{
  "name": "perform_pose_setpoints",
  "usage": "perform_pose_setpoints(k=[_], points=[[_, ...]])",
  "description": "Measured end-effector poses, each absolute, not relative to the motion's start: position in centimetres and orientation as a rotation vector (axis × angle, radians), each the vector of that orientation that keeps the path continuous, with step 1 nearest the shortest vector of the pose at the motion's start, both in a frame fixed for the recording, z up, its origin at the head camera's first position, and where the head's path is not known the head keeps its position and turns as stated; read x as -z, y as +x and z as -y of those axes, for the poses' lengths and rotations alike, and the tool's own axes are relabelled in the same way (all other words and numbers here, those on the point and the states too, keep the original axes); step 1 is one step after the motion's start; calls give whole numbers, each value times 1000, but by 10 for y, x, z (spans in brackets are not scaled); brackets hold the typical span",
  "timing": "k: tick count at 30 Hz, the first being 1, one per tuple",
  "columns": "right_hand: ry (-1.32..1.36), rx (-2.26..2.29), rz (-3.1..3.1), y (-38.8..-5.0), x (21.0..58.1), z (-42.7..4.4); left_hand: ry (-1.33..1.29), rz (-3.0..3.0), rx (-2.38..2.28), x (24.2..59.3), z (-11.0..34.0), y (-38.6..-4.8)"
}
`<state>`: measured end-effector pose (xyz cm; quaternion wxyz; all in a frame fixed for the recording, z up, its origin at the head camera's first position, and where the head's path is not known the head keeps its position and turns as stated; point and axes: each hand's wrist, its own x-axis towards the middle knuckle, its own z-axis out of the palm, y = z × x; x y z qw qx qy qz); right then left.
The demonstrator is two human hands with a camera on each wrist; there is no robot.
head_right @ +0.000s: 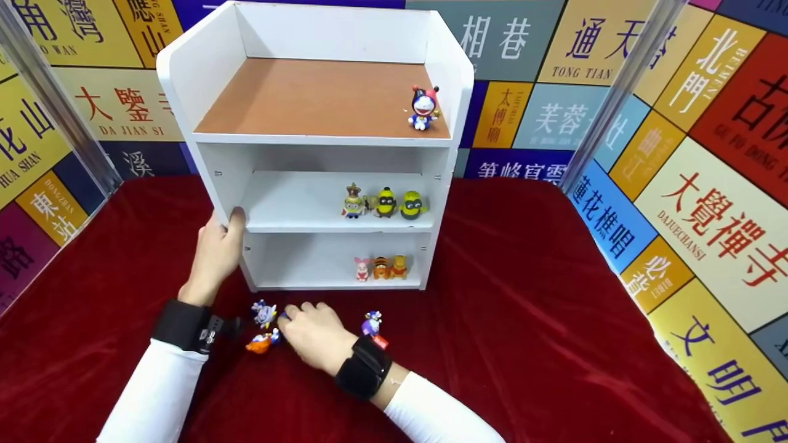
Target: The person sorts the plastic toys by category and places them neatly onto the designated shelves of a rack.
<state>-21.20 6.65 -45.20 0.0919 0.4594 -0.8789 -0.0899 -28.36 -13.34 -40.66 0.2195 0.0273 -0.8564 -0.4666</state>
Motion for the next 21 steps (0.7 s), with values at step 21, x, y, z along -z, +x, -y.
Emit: perform_pose_setpoints(k=[21], points=[[1346,105,2598,-212,450,-68,101,2394,1280,404,132,-283]])
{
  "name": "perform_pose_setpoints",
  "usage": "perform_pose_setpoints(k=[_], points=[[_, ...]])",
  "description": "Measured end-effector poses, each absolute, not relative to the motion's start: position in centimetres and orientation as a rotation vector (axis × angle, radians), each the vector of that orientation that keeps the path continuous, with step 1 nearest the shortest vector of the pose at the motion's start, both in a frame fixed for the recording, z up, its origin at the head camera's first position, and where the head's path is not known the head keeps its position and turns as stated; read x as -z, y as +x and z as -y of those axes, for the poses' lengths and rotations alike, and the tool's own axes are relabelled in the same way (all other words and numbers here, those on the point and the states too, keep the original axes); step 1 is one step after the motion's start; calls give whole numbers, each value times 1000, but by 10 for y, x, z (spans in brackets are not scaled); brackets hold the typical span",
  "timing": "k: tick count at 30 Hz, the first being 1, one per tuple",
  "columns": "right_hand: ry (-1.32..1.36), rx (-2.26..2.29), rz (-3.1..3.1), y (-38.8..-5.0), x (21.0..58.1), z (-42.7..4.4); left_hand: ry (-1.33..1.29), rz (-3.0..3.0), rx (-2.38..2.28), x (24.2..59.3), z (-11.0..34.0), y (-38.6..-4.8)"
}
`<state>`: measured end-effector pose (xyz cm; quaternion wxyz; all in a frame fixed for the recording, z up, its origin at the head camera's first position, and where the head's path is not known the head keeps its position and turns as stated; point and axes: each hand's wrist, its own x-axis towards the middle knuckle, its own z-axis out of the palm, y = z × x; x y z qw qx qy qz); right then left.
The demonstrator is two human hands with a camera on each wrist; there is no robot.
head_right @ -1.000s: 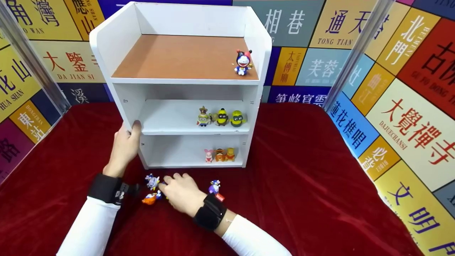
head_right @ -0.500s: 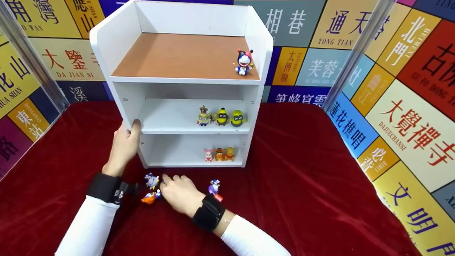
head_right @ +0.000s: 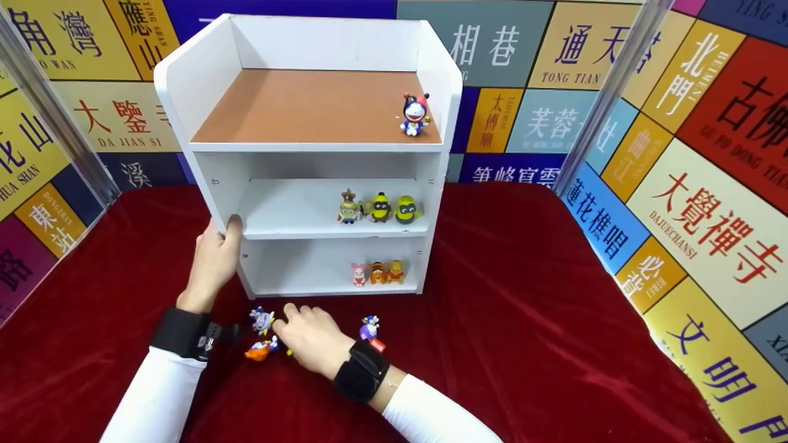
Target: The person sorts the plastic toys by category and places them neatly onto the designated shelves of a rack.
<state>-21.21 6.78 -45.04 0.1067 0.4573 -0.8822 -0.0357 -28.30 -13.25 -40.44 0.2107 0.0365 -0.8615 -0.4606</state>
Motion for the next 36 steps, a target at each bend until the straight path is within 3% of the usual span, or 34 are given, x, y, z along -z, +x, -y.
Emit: perform_pose_setpoints(k=[11,25,36], points=[[1434,-182,2545,-213,442,-71,106,2401,1278,408,134,-283],[1340,-722,2686,-215,426,-72,117,2380,1281,406,133,-283],[1261,-788,2609,-219,412,-86,94,2391,1284,406,133,-284]])
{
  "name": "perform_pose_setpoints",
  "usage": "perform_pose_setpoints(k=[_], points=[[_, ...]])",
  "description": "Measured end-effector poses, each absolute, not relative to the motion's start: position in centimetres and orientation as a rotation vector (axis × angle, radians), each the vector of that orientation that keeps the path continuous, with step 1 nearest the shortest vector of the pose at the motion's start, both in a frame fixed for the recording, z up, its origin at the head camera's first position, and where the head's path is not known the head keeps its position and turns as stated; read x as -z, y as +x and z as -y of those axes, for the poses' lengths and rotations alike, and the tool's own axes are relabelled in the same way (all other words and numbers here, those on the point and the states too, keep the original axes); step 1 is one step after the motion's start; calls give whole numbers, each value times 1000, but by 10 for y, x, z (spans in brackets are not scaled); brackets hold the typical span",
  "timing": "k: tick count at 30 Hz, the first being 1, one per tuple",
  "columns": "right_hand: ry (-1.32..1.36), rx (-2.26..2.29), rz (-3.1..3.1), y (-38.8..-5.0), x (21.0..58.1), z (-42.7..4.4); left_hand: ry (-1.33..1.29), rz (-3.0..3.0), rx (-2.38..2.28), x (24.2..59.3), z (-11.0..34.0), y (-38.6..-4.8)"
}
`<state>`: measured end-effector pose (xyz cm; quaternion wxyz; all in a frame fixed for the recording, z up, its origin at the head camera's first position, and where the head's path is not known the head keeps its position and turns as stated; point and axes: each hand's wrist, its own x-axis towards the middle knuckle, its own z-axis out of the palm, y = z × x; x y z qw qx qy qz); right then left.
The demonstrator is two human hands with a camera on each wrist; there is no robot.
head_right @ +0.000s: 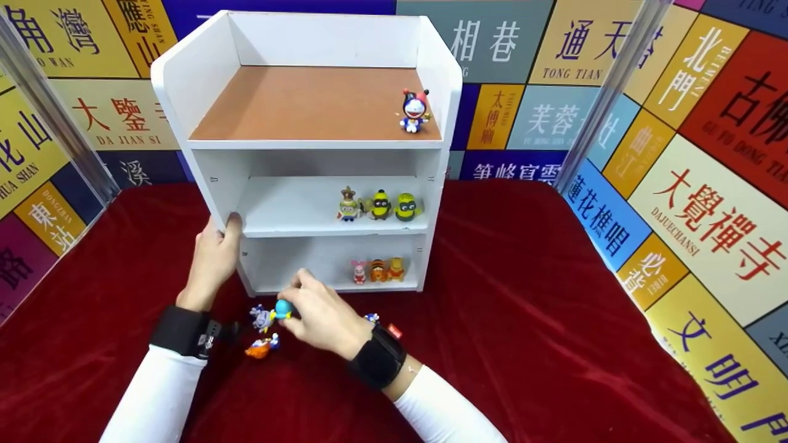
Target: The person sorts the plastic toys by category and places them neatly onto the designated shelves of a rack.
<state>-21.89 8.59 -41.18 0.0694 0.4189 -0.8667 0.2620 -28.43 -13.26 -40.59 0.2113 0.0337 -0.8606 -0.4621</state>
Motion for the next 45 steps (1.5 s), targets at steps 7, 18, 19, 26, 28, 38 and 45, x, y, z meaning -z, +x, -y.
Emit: perform_pose_setpoints(k=[7,18,19,26,28,38,45], points=[[1248,-715,2549,-221,410,-88,94,2394,1289,405,133,-284],[1263,-902,2484,-227,407,-90,94,2373,1272,405,131,-285],[1263,-912,2472,-227,406,-90,95,2368,1269,404,131,-285],[1154,-1008,2422,-229,403,-93,85,2378,1271,404,131,-285],[1133,-1024,2427,-229,403,-94,92,2388,1275,404,132,-284],[1099,-1079,2381,-230,393,-98,87,2392,1277,406,133,-284],[1005,-1163,2288,-228,370,-112,110,2391,1286,404,132,-285]])
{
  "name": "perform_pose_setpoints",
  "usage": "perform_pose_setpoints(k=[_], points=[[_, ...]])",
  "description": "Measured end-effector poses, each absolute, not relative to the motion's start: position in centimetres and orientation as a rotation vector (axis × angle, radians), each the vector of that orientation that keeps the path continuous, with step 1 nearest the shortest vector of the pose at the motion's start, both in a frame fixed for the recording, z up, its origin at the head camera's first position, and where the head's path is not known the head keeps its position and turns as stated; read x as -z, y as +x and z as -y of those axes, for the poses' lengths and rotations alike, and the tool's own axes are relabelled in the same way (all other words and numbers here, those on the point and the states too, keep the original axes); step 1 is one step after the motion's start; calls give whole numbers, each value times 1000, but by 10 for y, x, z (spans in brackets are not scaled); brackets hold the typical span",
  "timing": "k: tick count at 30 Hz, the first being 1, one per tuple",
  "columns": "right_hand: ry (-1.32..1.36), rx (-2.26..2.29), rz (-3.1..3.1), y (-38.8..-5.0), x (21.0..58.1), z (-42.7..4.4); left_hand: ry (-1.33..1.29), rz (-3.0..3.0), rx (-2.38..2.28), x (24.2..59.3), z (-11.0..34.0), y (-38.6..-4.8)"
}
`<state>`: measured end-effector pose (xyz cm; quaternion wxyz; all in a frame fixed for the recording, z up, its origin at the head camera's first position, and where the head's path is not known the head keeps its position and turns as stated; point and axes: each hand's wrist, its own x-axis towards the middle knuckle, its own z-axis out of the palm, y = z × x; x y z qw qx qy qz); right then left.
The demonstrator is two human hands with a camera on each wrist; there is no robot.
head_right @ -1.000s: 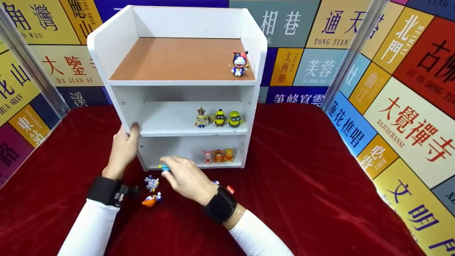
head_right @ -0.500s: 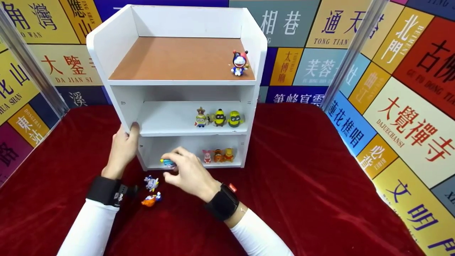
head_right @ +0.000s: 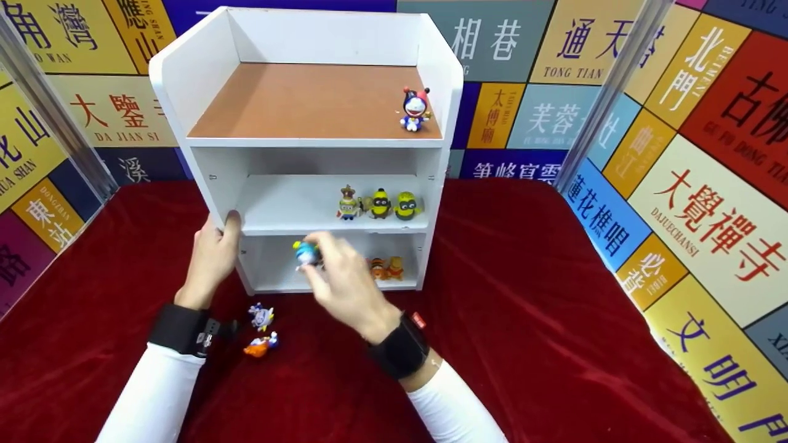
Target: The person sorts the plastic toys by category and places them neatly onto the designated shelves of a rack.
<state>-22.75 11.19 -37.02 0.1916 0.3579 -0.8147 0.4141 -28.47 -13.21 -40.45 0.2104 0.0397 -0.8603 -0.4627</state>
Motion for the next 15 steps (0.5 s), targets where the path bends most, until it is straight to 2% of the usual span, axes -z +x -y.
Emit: perform_pose_setpoints(k=[6,15], points=[[951,-1173,2058,-229,338,-133,107,2399,1300,402,130,-286],[717,-1029,1938,-244,269,-151,101,2382,1314,405,133,-284]])
